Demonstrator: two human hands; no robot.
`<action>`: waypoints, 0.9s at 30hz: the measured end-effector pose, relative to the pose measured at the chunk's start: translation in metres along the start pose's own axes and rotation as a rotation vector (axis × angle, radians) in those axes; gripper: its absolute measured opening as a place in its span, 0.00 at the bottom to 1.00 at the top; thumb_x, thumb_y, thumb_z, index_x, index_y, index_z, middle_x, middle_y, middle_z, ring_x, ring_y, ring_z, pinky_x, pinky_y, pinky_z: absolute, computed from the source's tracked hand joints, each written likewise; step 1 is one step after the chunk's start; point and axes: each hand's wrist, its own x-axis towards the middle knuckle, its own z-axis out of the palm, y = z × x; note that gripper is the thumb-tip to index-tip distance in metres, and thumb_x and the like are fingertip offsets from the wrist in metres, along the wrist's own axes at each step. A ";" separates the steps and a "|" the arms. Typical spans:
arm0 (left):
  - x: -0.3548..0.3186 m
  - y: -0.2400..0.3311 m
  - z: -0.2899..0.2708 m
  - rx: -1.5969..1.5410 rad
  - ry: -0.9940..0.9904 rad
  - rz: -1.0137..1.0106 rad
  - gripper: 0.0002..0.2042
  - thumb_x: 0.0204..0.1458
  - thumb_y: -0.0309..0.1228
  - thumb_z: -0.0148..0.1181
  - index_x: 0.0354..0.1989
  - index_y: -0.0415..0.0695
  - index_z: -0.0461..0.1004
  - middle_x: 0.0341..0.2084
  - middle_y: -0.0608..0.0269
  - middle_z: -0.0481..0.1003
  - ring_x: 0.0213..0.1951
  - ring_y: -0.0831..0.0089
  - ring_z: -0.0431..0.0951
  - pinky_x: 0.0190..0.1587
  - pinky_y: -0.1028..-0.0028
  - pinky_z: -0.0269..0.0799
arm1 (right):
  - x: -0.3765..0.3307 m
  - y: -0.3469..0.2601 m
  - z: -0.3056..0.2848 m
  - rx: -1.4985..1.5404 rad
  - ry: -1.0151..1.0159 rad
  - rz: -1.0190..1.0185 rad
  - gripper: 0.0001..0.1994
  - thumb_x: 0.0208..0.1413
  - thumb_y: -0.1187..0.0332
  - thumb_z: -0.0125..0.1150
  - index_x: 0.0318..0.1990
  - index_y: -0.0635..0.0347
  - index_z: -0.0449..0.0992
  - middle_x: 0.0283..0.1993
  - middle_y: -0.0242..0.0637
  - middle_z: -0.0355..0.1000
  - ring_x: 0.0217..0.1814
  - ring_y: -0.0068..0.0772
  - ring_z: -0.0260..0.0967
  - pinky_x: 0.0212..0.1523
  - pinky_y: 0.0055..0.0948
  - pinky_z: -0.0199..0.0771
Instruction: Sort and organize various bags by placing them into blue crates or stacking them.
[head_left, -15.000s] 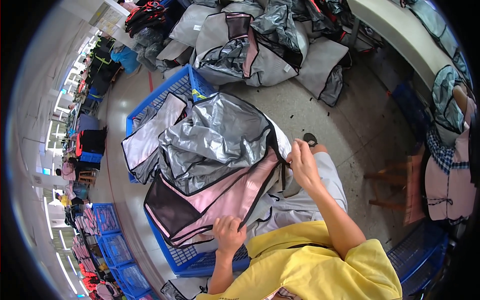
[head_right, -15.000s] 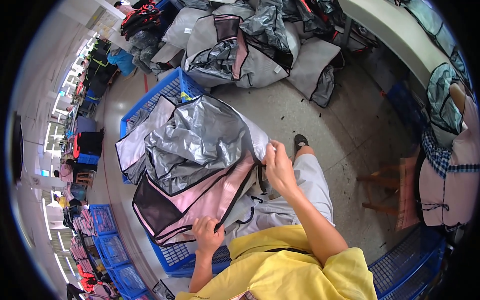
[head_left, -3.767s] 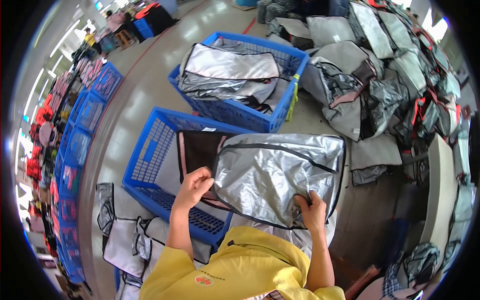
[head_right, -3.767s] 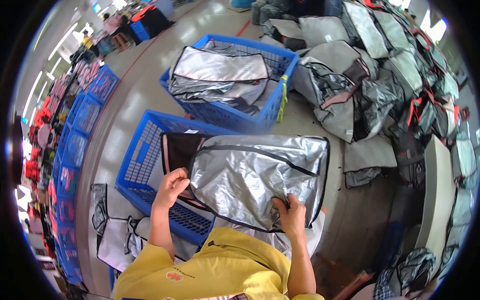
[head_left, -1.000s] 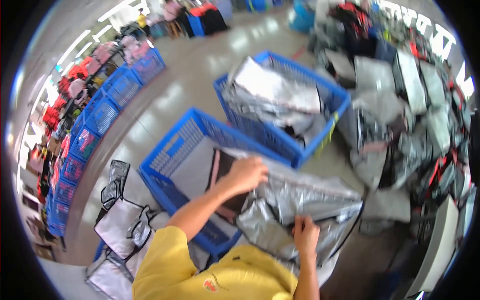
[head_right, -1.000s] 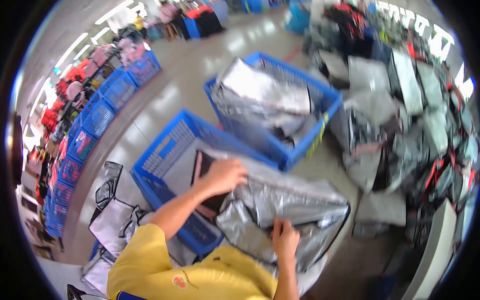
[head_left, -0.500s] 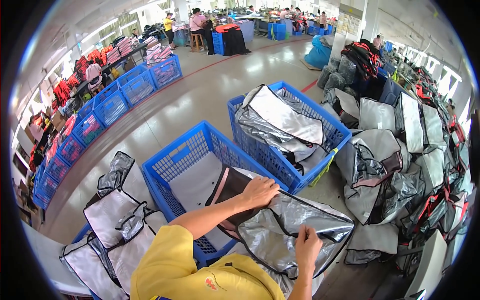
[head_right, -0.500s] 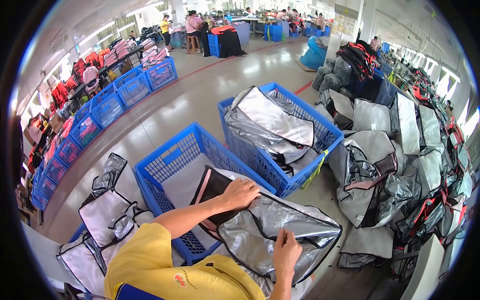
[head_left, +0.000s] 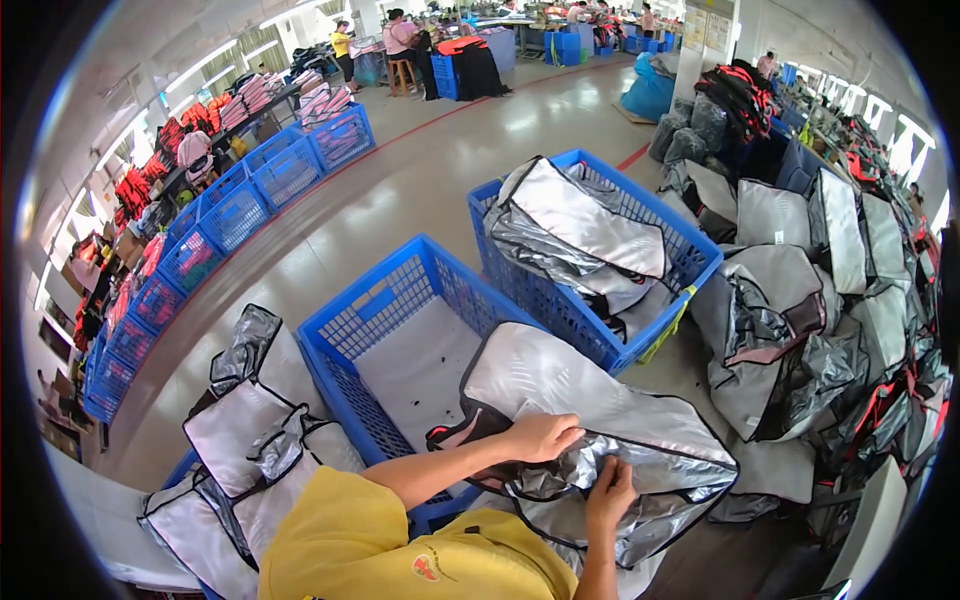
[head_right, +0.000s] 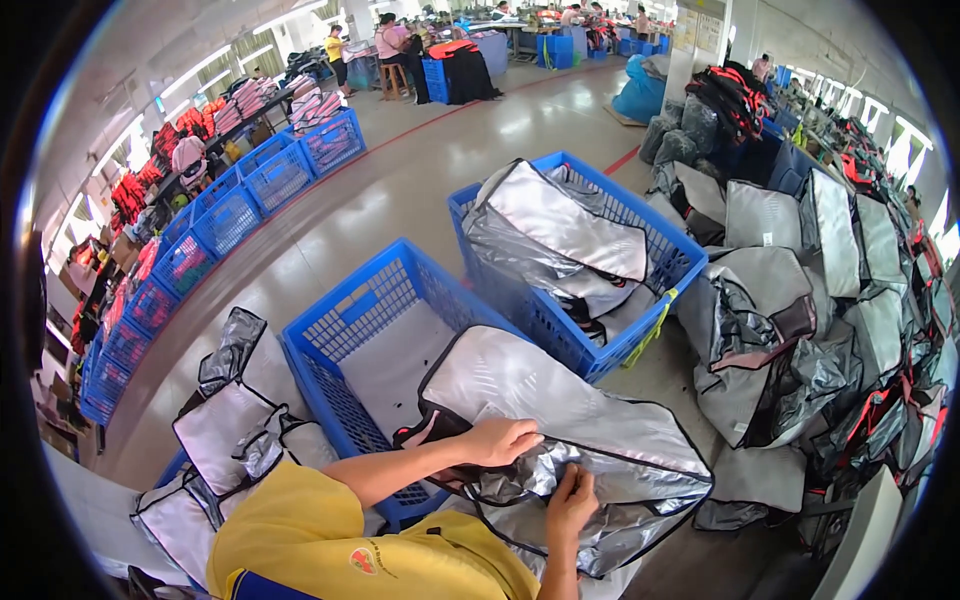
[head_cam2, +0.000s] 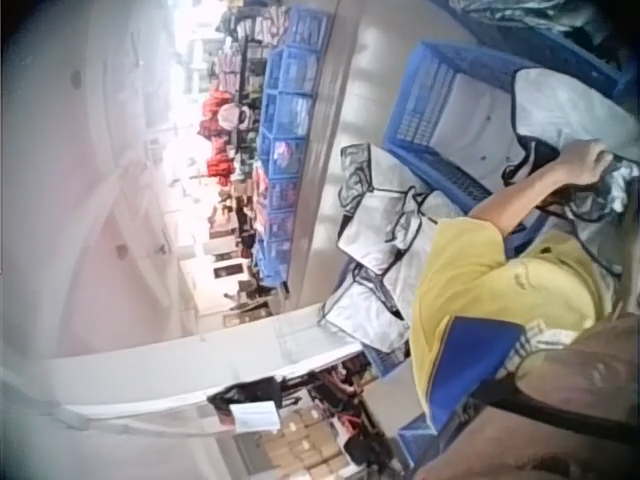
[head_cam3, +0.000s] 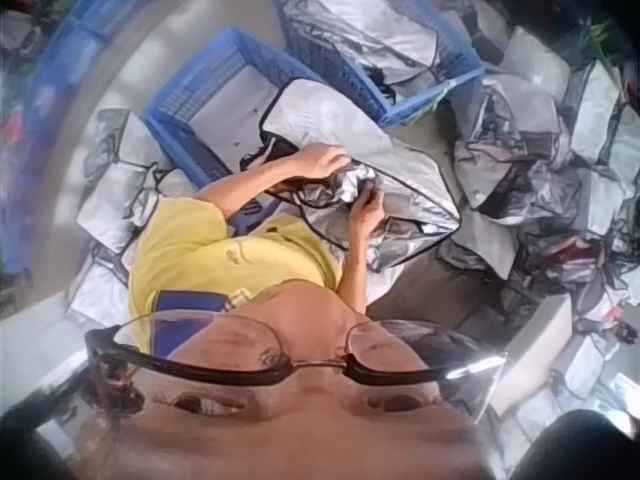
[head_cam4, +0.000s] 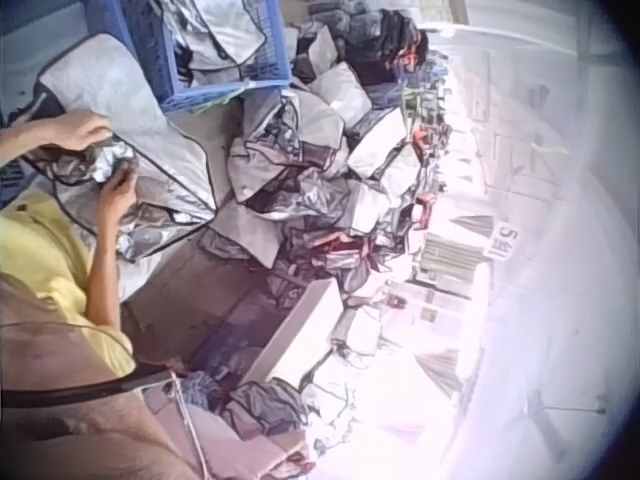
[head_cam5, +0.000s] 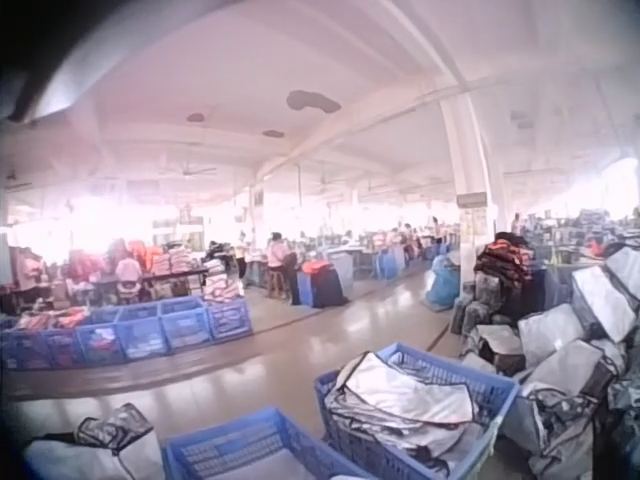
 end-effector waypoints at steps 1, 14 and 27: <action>-0.001 0.006 -0.002 0.003 -0.006 -0.011 0.14 0.67 0.41 0.54 0.36 0.42 0.69 0.23 0.45 0.75 0.27 0.42 0.76 0.30 0.52 0.66 | 0.002 -0.019 -0.010 -0.050 -0.017 -0.043 0.08 0.69 0.71 0.56 0.40 0.68 0.75 0.28 0.47 0.76 0.26 0.37 0.72 0.31 0.34 0.73; 0.014 0.033 -0.003 0.007 -0.162 -0.127 0.15 0.68 0.44 0.50 0.38 0.45 0.72 0.28 0.47 0.78 0.35 0.42 0.78 0.33 0.49 0.69 | 0.012 -0.043 -0.009 -0.061 -0.133 0.042 0.09 0.69 0.69 0.54 0.49 0.60 0.78 0.30 0.47 0.76 0.25 0.42 0.69 0.30 0.34 0.69; 0.019 0.028 0.004 -0.358 -0.297 -0.248 0.17 0.70 0.41 0.49 0.38 0.38 0.71 0.20 0.51 0.73 0.20 0.58 0.76 0.28 0.62 0.69 | -0.006 -0.034 -0.009 -0.193 -0.041 -0.046 0.11 0.59 0.75 0.66 0.46 0.66 0.73 0.37 0.47 0.75 0.37 0.52 0.72 0.38 0.44 0.72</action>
